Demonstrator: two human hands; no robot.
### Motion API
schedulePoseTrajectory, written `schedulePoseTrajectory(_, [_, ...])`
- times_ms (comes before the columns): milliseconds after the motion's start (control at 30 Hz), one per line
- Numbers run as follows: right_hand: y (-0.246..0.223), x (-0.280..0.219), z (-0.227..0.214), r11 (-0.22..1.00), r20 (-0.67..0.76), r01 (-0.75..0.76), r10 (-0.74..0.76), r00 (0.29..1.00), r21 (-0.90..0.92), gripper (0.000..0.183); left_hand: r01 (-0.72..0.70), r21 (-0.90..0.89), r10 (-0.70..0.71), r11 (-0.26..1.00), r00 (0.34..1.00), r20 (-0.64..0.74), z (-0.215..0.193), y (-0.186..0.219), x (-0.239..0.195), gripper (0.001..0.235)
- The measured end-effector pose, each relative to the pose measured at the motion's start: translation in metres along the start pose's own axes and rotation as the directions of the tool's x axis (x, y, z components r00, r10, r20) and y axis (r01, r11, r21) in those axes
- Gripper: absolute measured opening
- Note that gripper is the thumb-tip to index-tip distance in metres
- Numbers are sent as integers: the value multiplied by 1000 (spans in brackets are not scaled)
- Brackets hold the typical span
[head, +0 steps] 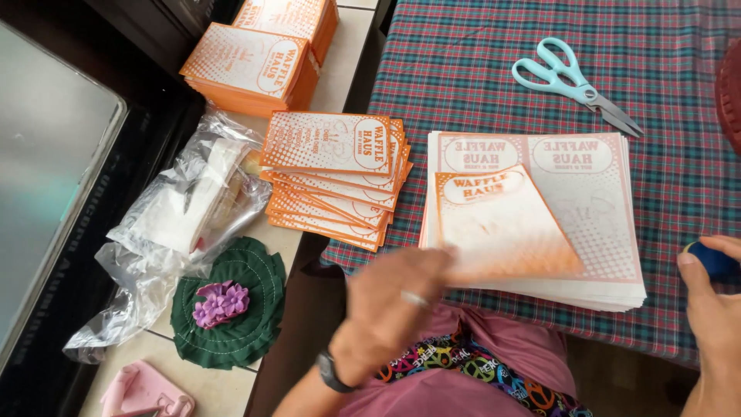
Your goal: Folding paper bags and sealing them with blue circular stickers.
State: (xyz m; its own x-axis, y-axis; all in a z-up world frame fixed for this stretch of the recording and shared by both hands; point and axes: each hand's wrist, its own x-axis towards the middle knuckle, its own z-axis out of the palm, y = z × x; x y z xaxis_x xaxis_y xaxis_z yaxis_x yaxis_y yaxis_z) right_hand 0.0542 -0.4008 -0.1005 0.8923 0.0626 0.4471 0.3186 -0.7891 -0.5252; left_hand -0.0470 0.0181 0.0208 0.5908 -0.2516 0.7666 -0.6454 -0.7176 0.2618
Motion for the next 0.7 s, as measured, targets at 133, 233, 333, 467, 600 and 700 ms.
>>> schedulePoseTrajectory(133, [-13, 2, -2, 999, -7, -36, 36, 999, -9, 27, 496, 782, -433, 377, 841, -325, -35, -52, 11, 37])
schedulePoseTrajectory(233, [-27, 5, -3, 996, -5, -85, 85, 996, -9, 27, 830, 104, -763, 549, 547, -345, -57, -109, 26, 49])
schedulePoseTrajectory(333, [-18, 4, -3, 997, -12, -73, 72, 997, -19, 25, 880, 130, -853, 457, 475, -215, -51, -177, -14, 59])
schedulePoseTrajectory(467, [-19, 4, -7, 998, -23, -13, 11, 1000, -63, 25, 867, 447, -901, 221, 357, -247, -48, -209, -44, 69])
schedulePoseTrajectory(600, [-33, 7, -6, 992, -43, -123, 121, 992, -40, 34, 877, 396, -842, 272, 416, -343, -45, -213, -49, 43])
schedulePoseTrajectory(700, [-32, 9, -10, 998, -62, -9, 4, 998, -69, 32, 828, 457, -836, 325, 477, -271, -46, -212, -53, 23])
